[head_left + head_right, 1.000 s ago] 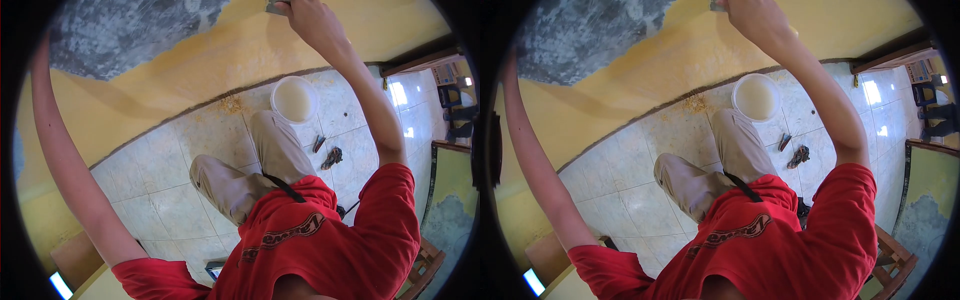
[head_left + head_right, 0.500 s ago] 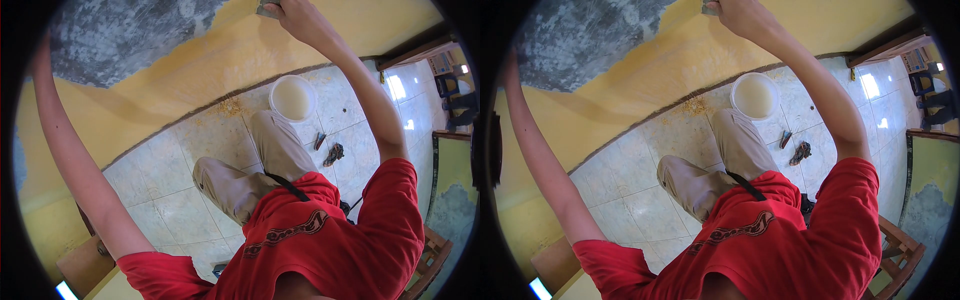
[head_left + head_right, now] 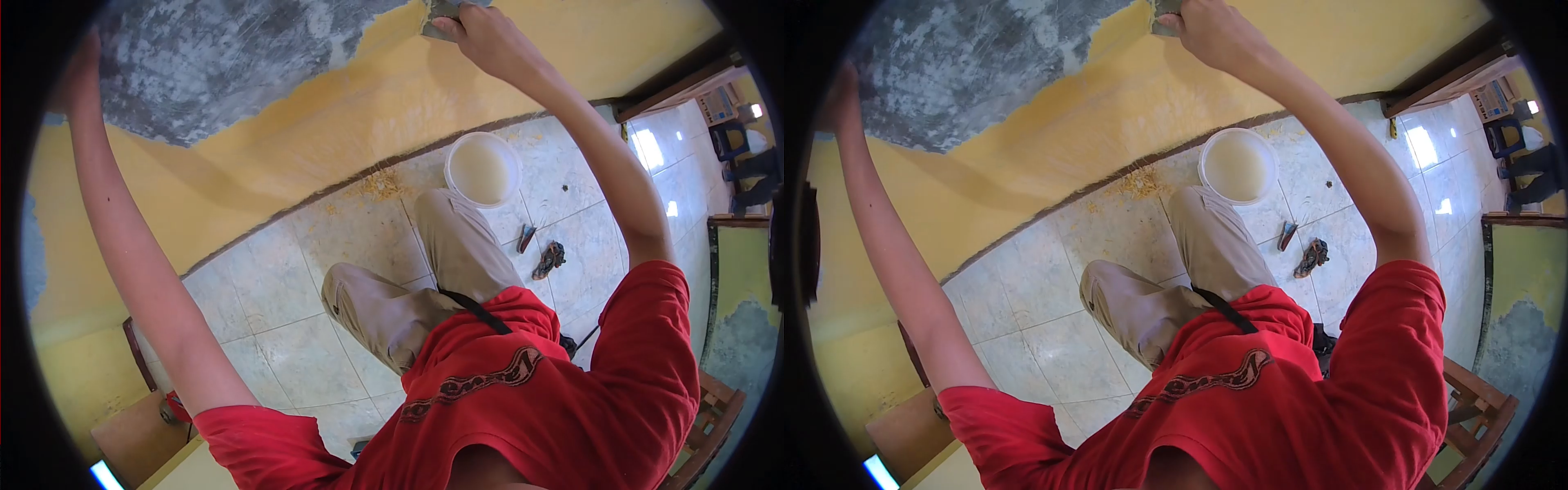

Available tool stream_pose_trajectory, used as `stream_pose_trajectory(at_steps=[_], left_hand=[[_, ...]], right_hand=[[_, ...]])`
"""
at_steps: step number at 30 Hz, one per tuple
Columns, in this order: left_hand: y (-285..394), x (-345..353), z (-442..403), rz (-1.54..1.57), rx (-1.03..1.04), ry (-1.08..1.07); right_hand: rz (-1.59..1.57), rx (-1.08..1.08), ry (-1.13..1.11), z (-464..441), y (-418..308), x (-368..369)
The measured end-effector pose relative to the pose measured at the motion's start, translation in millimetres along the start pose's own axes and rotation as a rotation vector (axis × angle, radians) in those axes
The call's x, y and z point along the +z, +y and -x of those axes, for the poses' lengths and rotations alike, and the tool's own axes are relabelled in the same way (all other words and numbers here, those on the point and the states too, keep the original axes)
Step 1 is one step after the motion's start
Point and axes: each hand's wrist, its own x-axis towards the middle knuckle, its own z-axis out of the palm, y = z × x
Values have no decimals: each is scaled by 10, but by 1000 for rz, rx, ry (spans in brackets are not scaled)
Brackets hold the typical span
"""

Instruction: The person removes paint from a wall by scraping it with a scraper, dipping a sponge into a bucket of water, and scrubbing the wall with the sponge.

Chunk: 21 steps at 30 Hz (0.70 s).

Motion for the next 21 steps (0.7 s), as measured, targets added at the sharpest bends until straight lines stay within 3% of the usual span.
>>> stream_pose_trajectory(at_steps=[3, 10, 12, 15, 21], left_hand=[[-83, 41, -40, -24, 22, -26], [-163, 11, -57, -186, 82, -11], [-193, 37, -74, -233, 140, 38], [-122, -9, -93, -254, 176, 79], [-196, 35, -122, -234, 216, 130]], right_hand=[[205, 116, 9, 29, -167, -46], [-2, 18, 69, -73, 93, 205], [39, 127, 101, 8, -61, 153], [144, 113, 50, 19, -139, 34], [51, -21, 117, -25, -4, 218]])
